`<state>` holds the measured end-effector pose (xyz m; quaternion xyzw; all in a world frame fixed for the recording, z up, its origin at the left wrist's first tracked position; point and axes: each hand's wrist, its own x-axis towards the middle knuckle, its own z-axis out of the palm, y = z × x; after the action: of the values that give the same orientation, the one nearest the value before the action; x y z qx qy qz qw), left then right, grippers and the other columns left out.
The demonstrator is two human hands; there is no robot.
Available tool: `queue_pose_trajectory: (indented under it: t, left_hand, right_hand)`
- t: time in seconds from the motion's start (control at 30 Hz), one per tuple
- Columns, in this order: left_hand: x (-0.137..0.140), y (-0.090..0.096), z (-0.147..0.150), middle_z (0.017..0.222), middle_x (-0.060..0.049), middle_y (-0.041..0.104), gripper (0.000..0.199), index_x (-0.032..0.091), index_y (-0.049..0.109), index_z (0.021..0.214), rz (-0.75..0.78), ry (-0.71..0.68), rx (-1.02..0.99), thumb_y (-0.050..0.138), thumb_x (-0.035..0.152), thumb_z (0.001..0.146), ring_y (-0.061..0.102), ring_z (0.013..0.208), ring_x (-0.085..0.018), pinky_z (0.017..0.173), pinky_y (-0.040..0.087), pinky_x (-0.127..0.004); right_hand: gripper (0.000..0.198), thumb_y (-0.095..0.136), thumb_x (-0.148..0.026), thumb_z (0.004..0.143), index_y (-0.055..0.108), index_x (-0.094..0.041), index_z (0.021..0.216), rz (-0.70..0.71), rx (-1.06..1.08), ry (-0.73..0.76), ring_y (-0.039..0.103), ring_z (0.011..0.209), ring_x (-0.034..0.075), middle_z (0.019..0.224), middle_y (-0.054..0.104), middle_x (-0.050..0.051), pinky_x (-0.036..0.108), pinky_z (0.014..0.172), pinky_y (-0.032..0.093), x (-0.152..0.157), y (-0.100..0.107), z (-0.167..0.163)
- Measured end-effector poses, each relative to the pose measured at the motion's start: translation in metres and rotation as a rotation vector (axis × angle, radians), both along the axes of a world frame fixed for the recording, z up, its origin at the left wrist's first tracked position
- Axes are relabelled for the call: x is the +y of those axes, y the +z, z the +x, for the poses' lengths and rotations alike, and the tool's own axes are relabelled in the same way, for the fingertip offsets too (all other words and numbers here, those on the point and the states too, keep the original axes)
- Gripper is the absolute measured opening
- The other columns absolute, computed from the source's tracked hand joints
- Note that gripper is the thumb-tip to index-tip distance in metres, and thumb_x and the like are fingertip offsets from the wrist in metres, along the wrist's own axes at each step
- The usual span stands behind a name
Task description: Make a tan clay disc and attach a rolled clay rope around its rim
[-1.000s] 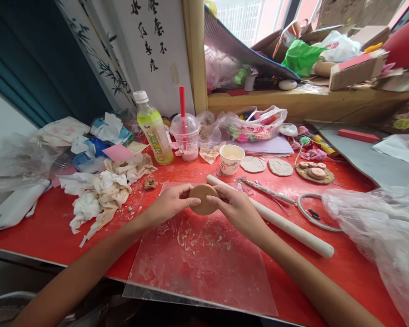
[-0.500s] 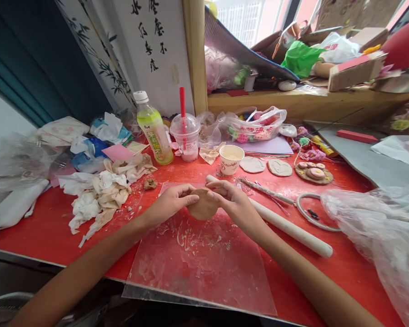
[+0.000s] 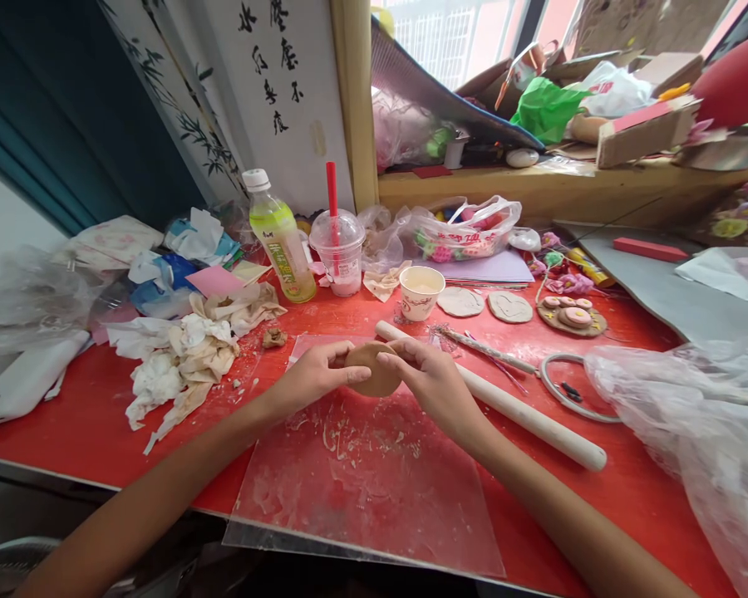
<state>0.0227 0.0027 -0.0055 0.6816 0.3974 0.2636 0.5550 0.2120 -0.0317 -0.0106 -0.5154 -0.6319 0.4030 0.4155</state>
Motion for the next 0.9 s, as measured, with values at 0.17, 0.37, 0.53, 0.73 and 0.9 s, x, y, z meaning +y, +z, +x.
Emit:
queue_pose_trajectory:
  t: [0.17, 0.37, 0.53, 0.73, 0.9]
  left_hand:
    - [-0.0014, -0.0052, 0.0014, 0.092, -0.003, 0.066, 0.025, 0.015, 0.062, 0.096, 0.015, 0.104, -0.006, 0.061, 0.033, 0.079, 0.059, 0.083, -0.016, 0.071, 0.044, -0.026]
    - [0.0037, -0.0068, -0.0005, 0.094, -0.004, 0.065, 0.027, 0.016, 0.061, 0.097, 0.033, 0.082, 0.021, 0.063, 0.036, 0.078, 0.059, 0.086, -0.017, 0.073, 0.045, -0.027]
    - [0.0038, -0.0002, -0.0020, 0.086, -0.002, 0.063, 0.025, 0.015, 0.061, 0.089, 0.098, 0.074, 0.008, 0.064, 0.037, 0.077, 0.057, 0.080, -0.015, 0.071, 0.044, -0.025]
    - [0.0013, -0.0002, -0.0006, 0.077, 0.000, 0.061, 0.019, 0.015, 0.059, 0.082, 0.099, 0.146, -0.025, 0.062, 0.033, 0.079, 0.054, 0.072, -0.011, 0.066, 0.042, -0.023]
    - [0.0030, 0.0020, -0.0011, 0.083, -0.001, 0.062, 0.025, 0.015, 0.060, 0.085, 0.062, 0.069, -0.016, 0.063, 0.038, 0.078, 0.056, 0.076, -0.012, 0.068, 0.042, -0.023]
  right_hand:
    - [0.033, 0.060, -0.047, 0.081, 0.063, -0.018, 0.099, -0.090, 0.085, 0.112, 0.061, 0.085, 0.019, 0.094, 0.067, 0.005, 0.030, 0.073, 0.047, 0.0029, -0.0003, -0.0001]
    - [0.030, 0.059, -0.047, 0.081, 0.063, -0.017, 0.086, -0.109, -0.036, 0.070, 0.059, 0.074, 0.017, 0.082, 0.065, 0.004, 0.030, 0.066, 0.046, 0.0062, -0.0061, 0.0049]
    - [0.030, 0.061, -0.046, 0.080, 0.065, -0.018, 0.086, -0.116, 0.066, 0.086, 0.063, 0.083, 0.020, 0.086, 0.067, 0.005, 0.032, 0.073, 0.048, 0.0066, 0.0008, 0.0055]
    - [0.035, 0.063, -0.041, 0.080, 0.062, -0.020, 0.107, -0.177, 0.216, 0.192, 0.063, 0.096, 0.022, 0.106, 0.066, 0.007, 0.036, 0.083, 0.050, 0.0036, -0.0005, -0.0021]
    - [0.035, 0.062, -0.044, 0.080, 0.063, -0.017, 0.103, -0.209, 0.175, 0.220, 0.064, 0.088, 0.022, 0.099, 0.068, 0.008, 0.037, 0.078, 0.053, 0.0019, -0.0030, -0.0005]
